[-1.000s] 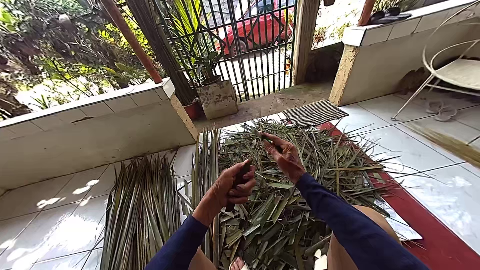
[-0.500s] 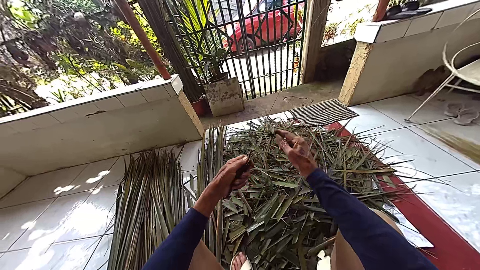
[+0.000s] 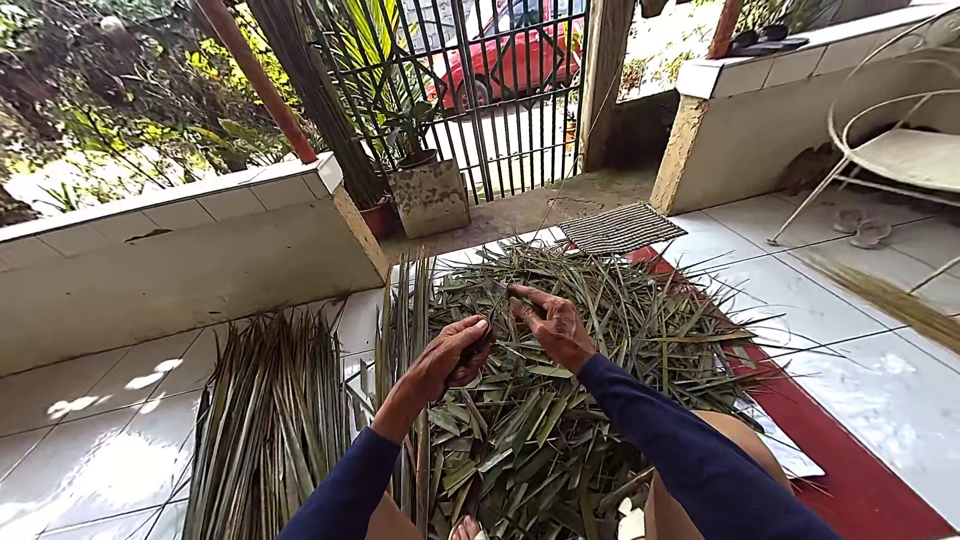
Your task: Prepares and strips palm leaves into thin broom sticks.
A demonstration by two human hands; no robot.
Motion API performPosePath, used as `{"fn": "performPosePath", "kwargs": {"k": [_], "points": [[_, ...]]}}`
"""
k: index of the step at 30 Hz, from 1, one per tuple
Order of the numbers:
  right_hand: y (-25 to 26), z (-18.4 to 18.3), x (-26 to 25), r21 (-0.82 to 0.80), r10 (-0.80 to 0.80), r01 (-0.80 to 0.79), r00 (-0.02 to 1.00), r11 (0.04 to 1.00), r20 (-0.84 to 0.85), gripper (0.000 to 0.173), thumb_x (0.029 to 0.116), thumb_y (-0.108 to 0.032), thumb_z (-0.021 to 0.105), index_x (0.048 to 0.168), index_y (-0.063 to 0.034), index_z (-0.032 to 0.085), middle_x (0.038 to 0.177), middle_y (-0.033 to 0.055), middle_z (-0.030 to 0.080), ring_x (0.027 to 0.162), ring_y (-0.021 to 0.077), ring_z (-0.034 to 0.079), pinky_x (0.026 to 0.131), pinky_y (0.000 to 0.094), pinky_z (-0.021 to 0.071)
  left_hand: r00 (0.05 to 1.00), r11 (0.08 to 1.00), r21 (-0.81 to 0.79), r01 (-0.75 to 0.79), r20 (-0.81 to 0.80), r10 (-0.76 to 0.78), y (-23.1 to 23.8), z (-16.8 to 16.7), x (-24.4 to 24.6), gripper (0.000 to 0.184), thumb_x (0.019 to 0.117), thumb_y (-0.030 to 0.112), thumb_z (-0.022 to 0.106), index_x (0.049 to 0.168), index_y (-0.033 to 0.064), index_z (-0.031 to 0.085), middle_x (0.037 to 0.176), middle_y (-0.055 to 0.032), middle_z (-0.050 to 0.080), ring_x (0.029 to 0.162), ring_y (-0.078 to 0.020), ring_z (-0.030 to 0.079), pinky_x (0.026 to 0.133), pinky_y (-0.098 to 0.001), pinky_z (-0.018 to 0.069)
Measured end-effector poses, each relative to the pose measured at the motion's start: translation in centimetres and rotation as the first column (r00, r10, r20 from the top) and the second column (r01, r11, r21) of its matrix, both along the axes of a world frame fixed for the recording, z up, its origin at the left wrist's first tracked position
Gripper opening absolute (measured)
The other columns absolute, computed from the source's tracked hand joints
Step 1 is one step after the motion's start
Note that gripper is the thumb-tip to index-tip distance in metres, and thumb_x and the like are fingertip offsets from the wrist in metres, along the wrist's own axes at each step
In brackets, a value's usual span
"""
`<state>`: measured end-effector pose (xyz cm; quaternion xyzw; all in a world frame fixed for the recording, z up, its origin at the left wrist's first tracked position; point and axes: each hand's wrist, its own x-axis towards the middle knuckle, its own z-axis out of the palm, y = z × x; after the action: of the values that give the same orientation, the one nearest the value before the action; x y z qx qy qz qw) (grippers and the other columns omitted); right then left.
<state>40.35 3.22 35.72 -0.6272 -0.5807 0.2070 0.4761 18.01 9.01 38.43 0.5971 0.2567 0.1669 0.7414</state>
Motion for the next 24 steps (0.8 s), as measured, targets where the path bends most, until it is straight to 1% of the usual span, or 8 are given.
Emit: {"fn": "performPosePath", "kwargs": {"k": [3, 9, 12, 14, 17, 19, 21, 24], "points": [[0.3, 0.6, 0.5, 0.005, -0.019, 0.019, 0.998, 1.000, -0.056, 0.035, 0.1044, -0.043, 0.057, 0.135, -0.0307, 0.070, 0.111, -0.0014, 0.075, 0.091, 0.0138, 0.070, 0.086, 0.0436, 0.0556, 1.000, 0.999, -0.024, 0.029, 0.009, -0.028, -0.2, 0.0, -0.5, 0.034, 0.1125, 0.033, 0.034, 0.112, 0.0087, 0.058, 0.065, 0.0006, 0.045, 0.041, -0.0058, 0.036, 0.036, -0.0184, 0.0307], [1.1, 0.9, 1.3, 0.032, -0.023, 0.029, 0.984, 0.999, -0.176, 0.033, 0.1049, -0.037, 0.059, 0.134, -0.0259, 0.070, 0.093, 0.0016, 0.072, 0.071, 0.0125, 0.060, 0.070, 0.0368, 0.0517, 0.998, 0.997, -0.032, 0.068, 0.013, -0.068, -0.2, -0.2, -1.9, 0.034, 0.1121, 0.033, 0.034, 0.111, 0.0090, 0.059, 0.066, 0.0011, 0.045, 0.041, -0.0049, 0.036, 0.035, -0.0176, 0.0305], [1.7, 0.7, 1.8, 0.056, -0.007, 0.021, 0.971, 0.998, -0.240, 0.034, 0.1054, -0.035, 0.059, 0.136, -0.0237, 0.069, 0.098, 0.0034, 0.074, 0.073, 0.0143, 0.064, 0.070, 0.0373, 0.0538, 0.997, 0.996, -0.046, 0.083, 0.013, -0.082, -0.3, -0.3, -2.5, 0.034, 0.1120, 0.032, 0.034, 0.110, 0.0091, 0.059, 0.067, 0.0009, 0.046, 0.041, -0.0046, 0.036, 0.036, -0.0172, 0.0303], [2.4, 0.2, 2.3, 0.097, -0.013, 0.042, 0.960, 0.994, -0.279, 0.033, 0.1052, -0.035, 0.060, 0.135, -0.0223, 0.069, 0.097, 0.0040, 0.073, 0.070, 0.0145, 0.063, 0.068, 0.0368, 0.0535, 0.996, 0.995, -0.053, 0.085, 0.006, -0.085, -0.4, -0.4, -2.9, 0.033, 0.1119, 0.031, 0.034, 0.110, 0.0088, 0.059, 0.066, 0.0008, 0.046, 0.041, -0.0048, 0.036, 0.035, -0.0173, 0.0302], [3.1, 0.1, 3.4, 0.121, -0.022, 0.068, 0.938, 0.990, -0.345, 0.033, 0.1062, -0.031, 0.058, 0.136, -0.0185, 0.069, 0.103, 0.0044, 0.074, 0.076, 0.0128, 0.065, 0.074, 0.0346, 0.0549, 0.995, 0.993, -0.071, 0.096, -0.011, -0.097, -0.5, -0.5, -3.4, 0.033, 0.1117, 0.032, 0.036, 0.109, 0.0089, 0.059, 0.065, 0.0007, 0.045, 0.041, -0.0052, 0.036, 0.035, -0.0178, 0.0304], [3.5, 0.0, 4.2, 0.113, -0.047, 0.097, 0.923, 0.989, -0.381, 0.034, 0.1063, -0.031, 0.058, 0.136, -0.0174, 0.068, 0.098, 0.0044, 0.073, 0.071, 0.0125, 0.061, 0.070, 0.0335, 0.0526, 0.993, 0.990, -0.079, 0.116, -0.015, -0.117, -0.5, -0.6, -3.7, 0.033, 0.1117, 0.031, 0.036, 0.109, 0.0088, 0.060, 0.065, 0.0008, 0.045, 0.041, -0.0053, 0.036, 0.035, -0.0179, 0.0298], [3.7, 0.2, 5.0, 0.091, -0.089, 0.138, 0.905, 0.986, -0.415, 0.034, 0.1065, -0.032, 0.058, 0.136, -0.0176, 0.068, 0.086, 0.0041, 0.068, 0.063, 0.0124, 0.055, 0.060, 0.0314, 0.0472, 0.994, 0.991, -0.078, 0.109, -0.022, -0.111, -0.6, -0.8, -3.8, 0.033, 0.1116, 0.031, 0.037, 0.109, 0.0084, 0.060, 0.065, 0.0006, 0.045, 0.041, -0.0055, 0.036, 0.035, -0.0182, 0.0304], [3.7, 0.1, 5.8, 0.071, -0.178, 0.229, 0.884, 0.971, -0.432, 0.036, 0.1080, -0.034, 0.054, 0.138, -0.0182, 0.066, 0.084, 0.0044, 0.065, 0.064, 0.0146, 0.054, 0.060, 0.0335, 0.0460, 0.997, 0.999, -0.038, 0.032, -0.062, -0.034, -0.3, -1.1, -3.6, 0.034, 0.1115, 0.031, 0.037, 0.110, 0.0064, 0.061, 0.065, -0.0006, 0.047, 0.042, -0.0065, 0.039, 0.036, -0.0189, 0.0336]]}}
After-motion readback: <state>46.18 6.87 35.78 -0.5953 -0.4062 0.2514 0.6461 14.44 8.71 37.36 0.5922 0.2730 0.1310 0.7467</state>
